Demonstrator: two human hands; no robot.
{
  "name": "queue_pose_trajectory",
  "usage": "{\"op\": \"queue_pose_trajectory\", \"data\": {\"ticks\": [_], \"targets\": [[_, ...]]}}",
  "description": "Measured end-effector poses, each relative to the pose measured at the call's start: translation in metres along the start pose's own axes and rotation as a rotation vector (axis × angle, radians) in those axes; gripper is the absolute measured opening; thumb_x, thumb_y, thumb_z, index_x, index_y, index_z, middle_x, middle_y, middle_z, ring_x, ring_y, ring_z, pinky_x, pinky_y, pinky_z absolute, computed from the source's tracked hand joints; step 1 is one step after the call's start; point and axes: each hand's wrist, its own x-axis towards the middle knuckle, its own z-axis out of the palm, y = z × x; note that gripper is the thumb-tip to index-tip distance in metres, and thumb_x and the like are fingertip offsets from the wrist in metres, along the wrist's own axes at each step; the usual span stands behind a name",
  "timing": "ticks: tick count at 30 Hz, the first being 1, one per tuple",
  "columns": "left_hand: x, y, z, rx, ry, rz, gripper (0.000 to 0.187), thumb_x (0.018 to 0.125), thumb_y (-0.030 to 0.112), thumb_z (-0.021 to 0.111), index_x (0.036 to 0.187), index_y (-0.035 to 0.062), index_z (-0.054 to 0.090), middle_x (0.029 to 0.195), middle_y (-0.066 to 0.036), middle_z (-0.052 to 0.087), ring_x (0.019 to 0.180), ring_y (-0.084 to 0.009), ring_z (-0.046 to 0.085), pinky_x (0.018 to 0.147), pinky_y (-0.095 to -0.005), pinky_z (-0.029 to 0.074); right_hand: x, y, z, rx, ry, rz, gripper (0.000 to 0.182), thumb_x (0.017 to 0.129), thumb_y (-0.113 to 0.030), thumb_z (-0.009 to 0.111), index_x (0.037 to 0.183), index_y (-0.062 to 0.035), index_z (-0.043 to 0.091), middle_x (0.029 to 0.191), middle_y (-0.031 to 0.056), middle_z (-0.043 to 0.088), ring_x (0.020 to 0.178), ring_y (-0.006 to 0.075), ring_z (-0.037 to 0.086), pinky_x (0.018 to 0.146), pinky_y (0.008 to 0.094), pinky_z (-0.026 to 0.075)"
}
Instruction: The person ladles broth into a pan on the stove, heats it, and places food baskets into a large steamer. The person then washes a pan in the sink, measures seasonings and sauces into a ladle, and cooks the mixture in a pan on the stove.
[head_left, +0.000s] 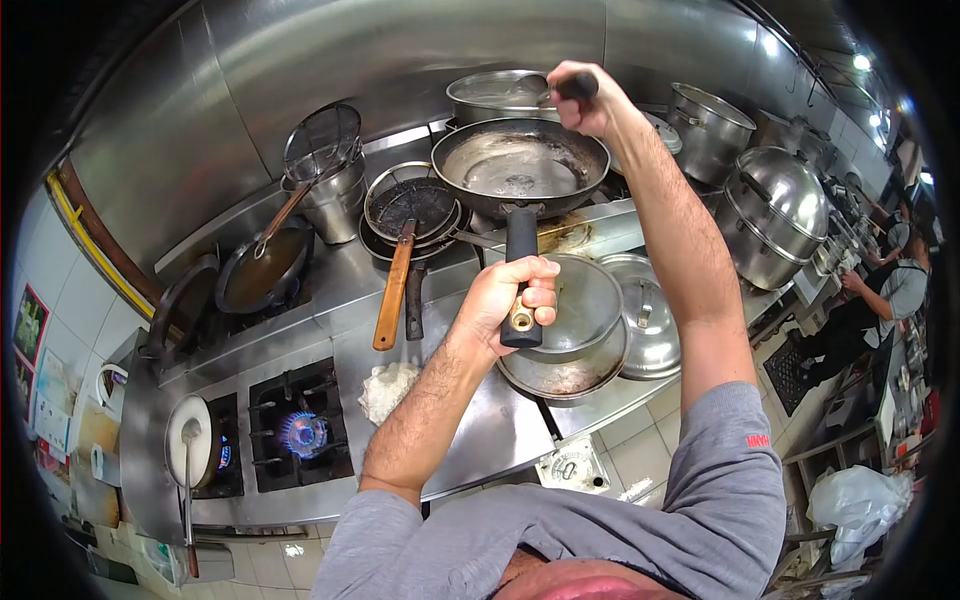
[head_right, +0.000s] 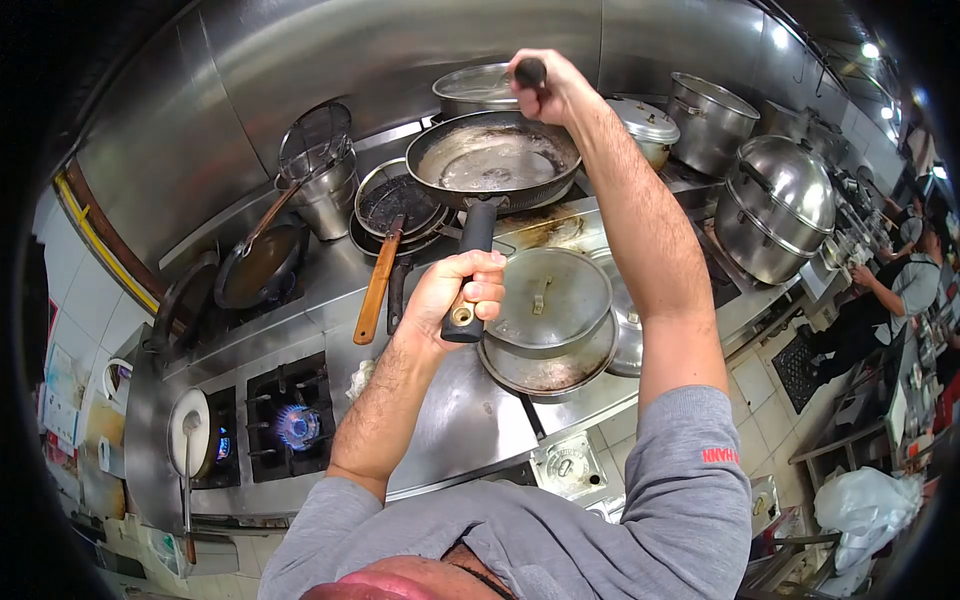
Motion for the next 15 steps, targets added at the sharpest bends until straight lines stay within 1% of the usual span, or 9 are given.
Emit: {"op": "queue_pose_trajectory", "data": {"ticks": [1, 2, 5, 6, 7, 10, 12, 13, 15], "targets": [[0.0, 0.0, 0.001, 0.009, 0.004, 0.005, 0.012, 0.079, 0.005, 0.056, 0.072, 0.0062, 0.047, 0.06, 0.004, 0.041, 0.045, -0.0029, 0.041, 0.041, -0.0225, 0.038, 0.004, -0.006, -0.001, 0.169, -0.038, 0.03, 0.021, 0.067, -0.017, 0.063, 0.063, -0.0062, 0.046, 0.055, 0.0057, 0.048, 0.037, 0.0088, 0.032, 0.035, 0.0222, 0.025], [0.0, -0.001, 0.0, 0.008, 0.004, 0.003, 0.012, 0.079, 0.005, 0.056, 0.072, 0.0062, 0.047, 0.06, 0.004, 0.041, 0.045, -0.0029, 0.041, 0.041, -0.0225, 0.038, 0.006, -0.007, -0.002, 0.244, -0.036, -0.087, 0.019, 0.069, -0.017, 0.061, 0.064, -0.0067, 0.047, 0.056, 0.0069, 0.049, 0.038, 0.0088, 0.03, 0.036, 0.0216, 0.024], [0.002, -0.001, -0.001, 0.006, 0.007, -0.004, 0.012, 0.079, 0.005, 0.056, 0.071, 0.0064, 0.047, 0.06, 0.004, 0.041, 0.045, -0.0029, 0.041, 0.041, -0.0225, 0.039, -0.007, -0.023, 0.012, 0.465, 0.022, -0.218, 0.011, 0.076, -0.014, 0.053, 0.078, -0.0048, 0.047, 0.066, 0.0103, 0.048, 0.042, 0.0088, 0.031, 0.039, 0.0221, 0.025], [0.001, -0.001, 0.0, 0.004, 0.012, -0.005, 0.013, 0.079, 0.005, 0.056, 0.071, 0.0067, 0.046, 0.06, 0.004, 0.041, 0.045, -0.003, 0.041, 0.041, -0.0226, 0.039, -0.013, -0.027, 0.017, 0.506, 0.026, -0.244, 0.013, 0.077, -0.012, 0.051, 0.082, -0.0029, 0.044, 0.069, 0.0104, 0.046, 0.043, 0.0087, 0.031, 0.039, 0.0222, 0.025], [0.001, -0.002, 0.0, 0.003, 0.017, -0.006, 0.014, 0.079, 0.005, 0.056, 0.07, 0.007, 0.046, 0.06, 0.004, 0.041, 0.044, -0.003, 0.041, 0.041, -0.0228, 0.039, -0.003, -0.036, 0.009, 0.517, -0.064, -0.188, 0.013, 0.077, -0.012, 0.052, 0.079, -0.0026, 0.043, 0.069, 0.01, 0.046, 0.043, 0.0089, 0.03, 0.04, 0.0223, 0.025], [0.003, -0.002, -0.002, -0.011, -0.01, -0.022, 0.016, 0.079, 0.005, 0.057, 0.069, 0.0079, 0.044, 0.058, 0.004, 0.041, 0.044, -0.0031, 0.041, 0.041, -0.023, 0.039, -0.008, -0.047, 0.005, 0.532, -0.047, -0.2, 0.014, 0.078, -0.011, 0.052, 0.076, -0.0023, 0.042, 0.069, 0.01, 0.045, 0.042, 0.0085, 0.03, 0.039, 0.0224, 0.025], [0.005, -0.003, -0.004, -0.019, -0.007, -0.02, 0.016, 0.079, 0.005, 0.057, 0.069, 0.0082, 0.044, 0.058, 0.004, 0.041, 0.044, -0.0031, 0.041, 0.041, -0.023, 0.039, -0.022, -0.05, 0.012, 0.575, -0.22, -0.145, 0.016, 0.078, -0.02, 0.049, 0.069, -0.0105, 0.04, 0.054, 0.0009, 0.035, 0.039, 0.0083, 0.029, 0.035, 0.0218, 0.022], [0.005, -0.004, -0.003, -0.024, 0.001, -0.018, 0.017, 0.078, 0.005, 0.057, 0.069, 0.0086, 0.043, 0.058, 0.004, 0.041, 0.044, -0.0031, 0.041, 0.041, -0.023, 0.039, -0.042, -0.054, 0.023, 0.461, -0.055, -0.216, 0.015, 0.079, -0.011, 0.051, 0.074, -0.0011, 0.042, 0.065, 0.008, 0.044, 0.04, 0.0081, 0.029, 0.039, 0.0227, 0.024], [0.004, -0.005, 0.001, -0.05, 0.015, 0.0, 0.016, 0.079, 0.004, 0.056, 0.069, 0.0086, 0.043, 0.057, 0.004, 0.041, 0.043, -0.0031, 0.041, 0.04, -0.0228, 0.039, -0.052, -0.058, 0.018, 0.447, -0.158, -0.163, 0.017, 0.08, -0.012, 0.051, 0.073, 0.0008, 0.043, 0.061, 0.0047, 0.041, 0.039, 0.0079, 0.028, 0.038, 0.0228, 0.022]]}}
